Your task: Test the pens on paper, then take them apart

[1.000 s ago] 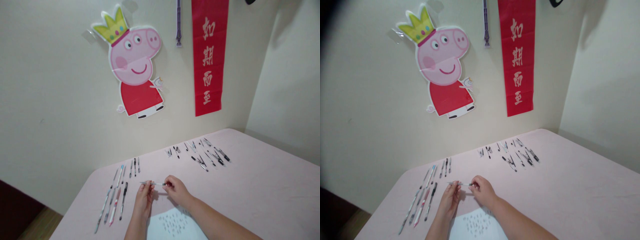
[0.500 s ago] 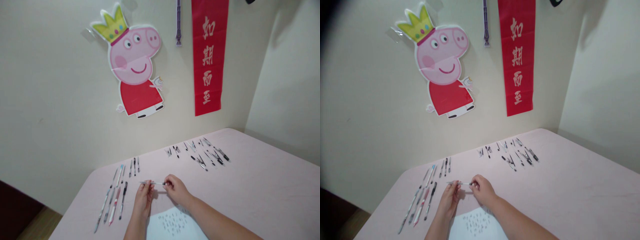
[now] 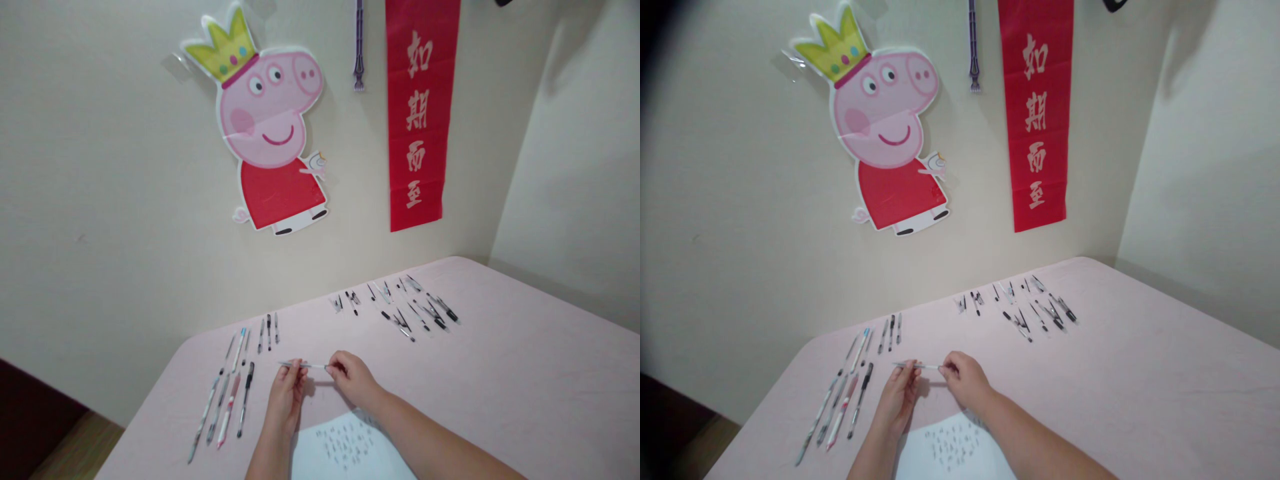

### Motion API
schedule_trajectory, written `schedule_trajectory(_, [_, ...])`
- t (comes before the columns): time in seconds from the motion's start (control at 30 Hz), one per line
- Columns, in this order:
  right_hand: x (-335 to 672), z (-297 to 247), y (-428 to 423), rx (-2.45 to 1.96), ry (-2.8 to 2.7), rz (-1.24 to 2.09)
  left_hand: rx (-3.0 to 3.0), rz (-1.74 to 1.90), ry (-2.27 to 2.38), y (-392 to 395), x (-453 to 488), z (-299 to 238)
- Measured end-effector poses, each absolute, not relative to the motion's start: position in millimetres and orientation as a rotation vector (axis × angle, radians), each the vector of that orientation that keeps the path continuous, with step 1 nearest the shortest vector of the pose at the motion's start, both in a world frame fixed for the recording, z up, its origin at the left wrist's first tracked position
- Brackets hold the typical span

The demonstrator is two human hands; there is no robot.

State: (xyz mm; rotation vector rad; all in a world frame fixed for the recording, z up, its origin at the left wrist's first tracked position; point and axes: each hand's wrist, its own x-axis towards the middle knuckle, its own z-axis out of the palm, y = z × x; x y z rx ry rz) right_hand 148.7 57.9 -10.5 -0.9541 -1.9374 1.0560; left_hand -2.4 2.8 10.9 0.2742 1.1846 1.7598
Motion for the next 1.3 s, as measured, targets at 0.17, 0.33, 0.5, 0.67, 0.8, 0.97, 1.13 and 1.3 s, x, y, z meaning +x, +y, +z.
schedule_trajectory(0.17, [149, -6, 57, -0.963, -1.871, 1.092, 0.268, 1.762, 1.180, 2, -2, 12])
schedule_trajectory(0.33, [151, -10, 60, -0.914, -1.972, 1.033, 0.273, 1.751, 1.189, 4, -2, 8])
schedule_trajectory(0.5, [150, -12, 59, -0.960, -1.986, 1.012, 0.290, 1.765, 1.197, 5, -3, 7])
schedule_trajectory(0.67, [149, -10, 58, -0.958, -1.917, 1.026, 0.292, 1.761, 1.185, 4, -3, 6])
schedule_trajectory(0.8, [149, -11, 59, -0.934, -1.897, 1.028, 0.308, 1.762, 1.158, 2, -4, 5])
schedule_trajectory(0.97, [149, -11, 59, -0.956, -1.847, 1.050, 0.423, 1.679, 1.095, -3, 1, 14])
schedule_trajectory(1.13, [148, -8, 58, -0.937, -1.840, 1.052, 0.495, 1.622, 1.105, -4, 3, 15])
schedule_trajectory(1.3, [148, -10, 58, -0.927, -1.858, 1.045, 0.492, 1.659, 1.152, -1, 2, 9])
